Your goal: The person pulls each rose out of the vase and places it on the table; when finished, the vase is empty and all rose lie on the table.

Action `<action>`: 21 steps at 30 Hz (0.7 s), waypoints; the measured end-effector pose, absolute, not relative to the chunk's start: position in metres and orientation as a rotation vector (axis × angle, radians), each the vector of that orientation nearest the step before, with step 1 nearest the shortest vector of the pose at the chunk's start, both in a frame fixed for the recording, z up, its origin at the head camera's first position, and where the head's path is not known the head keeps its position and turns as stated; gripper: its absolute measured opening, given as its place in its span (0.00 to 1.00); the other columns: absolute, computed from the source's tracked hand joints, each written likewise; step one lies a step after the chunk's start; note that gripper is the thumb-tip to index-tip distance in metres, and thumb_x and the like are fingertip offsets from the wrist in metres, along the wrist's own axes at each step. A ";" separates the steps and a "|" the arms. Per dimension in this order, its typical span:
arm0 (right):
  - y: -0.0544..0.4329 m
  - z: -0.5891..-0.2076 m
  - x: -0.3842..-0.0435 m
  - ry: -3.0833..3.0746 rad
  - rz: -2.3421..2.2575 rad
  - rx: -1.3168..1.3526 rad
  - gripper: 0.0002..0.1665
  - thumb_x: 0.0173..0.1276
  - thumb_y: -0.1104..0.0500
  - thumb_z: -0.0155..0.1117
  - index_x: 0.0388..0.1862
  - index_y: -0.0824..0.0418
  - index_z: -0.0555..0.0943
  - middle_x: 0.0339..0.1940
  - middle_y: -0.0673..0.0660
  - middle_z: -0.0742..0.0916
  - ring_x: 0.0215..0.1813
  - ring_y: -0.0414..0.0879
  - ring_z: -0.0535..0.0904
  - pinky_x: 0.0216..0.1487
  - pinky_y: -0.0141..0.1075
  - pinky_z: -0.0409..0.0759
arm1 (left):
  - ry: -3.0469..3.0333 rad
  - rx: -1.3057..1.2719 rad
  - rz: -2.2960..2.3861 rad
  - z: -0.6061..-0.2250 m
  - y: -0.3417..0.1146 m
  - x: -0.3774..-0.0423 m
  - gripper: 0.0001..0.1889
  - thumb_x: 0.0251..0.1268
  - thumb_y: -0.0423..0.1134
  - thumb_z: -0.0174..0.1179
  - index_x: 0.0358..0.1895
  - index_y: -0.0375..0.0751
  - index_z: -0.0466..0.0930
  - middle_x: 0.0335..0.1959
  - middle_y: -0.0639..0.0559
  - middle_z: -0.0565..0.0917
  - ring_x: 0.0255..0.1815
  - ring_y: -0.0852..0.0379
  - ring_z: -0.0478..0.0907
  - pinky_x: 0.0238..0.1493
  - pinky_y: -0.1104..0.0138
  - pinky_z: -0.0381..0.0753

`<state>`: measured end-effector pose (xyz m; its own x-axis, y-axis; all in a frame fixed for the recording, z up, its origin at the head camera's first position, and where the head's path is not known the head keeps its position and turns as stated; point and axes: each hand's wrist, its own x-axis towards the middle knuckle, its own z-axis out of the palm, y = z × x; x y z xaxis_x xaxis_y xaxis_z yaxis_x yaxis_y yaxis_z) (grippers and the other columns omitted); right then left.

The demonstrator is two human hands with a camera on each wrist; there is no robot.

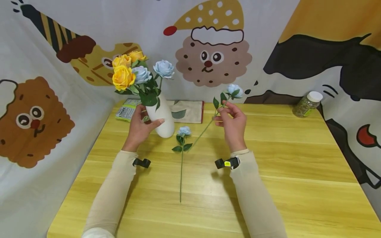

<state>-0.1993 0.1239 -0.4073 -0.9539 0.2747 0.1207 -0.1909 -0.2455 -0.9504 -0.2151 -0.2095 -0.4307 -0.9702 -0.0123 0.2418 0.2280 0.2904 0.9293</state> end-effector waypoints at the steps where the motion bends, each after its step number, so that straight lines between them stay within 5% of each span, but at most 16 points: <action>1: 0.125 -0.411 -0.200 -1.767 2.282 -0.100 0.18 0.75 0.67 0.66 0.62 0.65 0.84 0.37 0.52 0.88 0.25 0.41 0.88 0.27 0.32 0.88 | -2.352 -0.202 -1.754 -0.431 -0.210 -0.215 0.39 0.59 0.45 0.81 0.71 0.49 0.69 0.63 0.49 0.75 0.64 0.50 0.76 0.66 0.46 0.81; 12: 0.119 -0.447 -0.192 -2.304 2.335 0.009 0.22 0.75 0.66 0.63 0.66 0.64 0.81 0.35 0.50 0.90 0.26 0.41 0.87 0.30 0.34 0.88 | -2.355 -0.227 -1.753 -0.430 -0.210 -0.216 0.40 0.59 0.44 0.81 0.71 0.48 0.68 0.64 0.48 0.74 0.66 0.49 0.76 0.66 0.45 0.81; 21: 0.115 -0.472 -0.182 -2.603 2.366 0.016 0.23 0.74 0.65 0.63 0.66 0.66 0.78 0.47 0.68 0.89 0.29 0.45 0.87 0.34 0.37 0.88 | -2.355 -0.233 -1.758 -0.432 -0.211 -0.217 0.40 0.58 0.45 0.81 0.71 0.48 0.68 0.66 0.47 0.74 0.67 0.47 0.76 0.67 0.43 0.80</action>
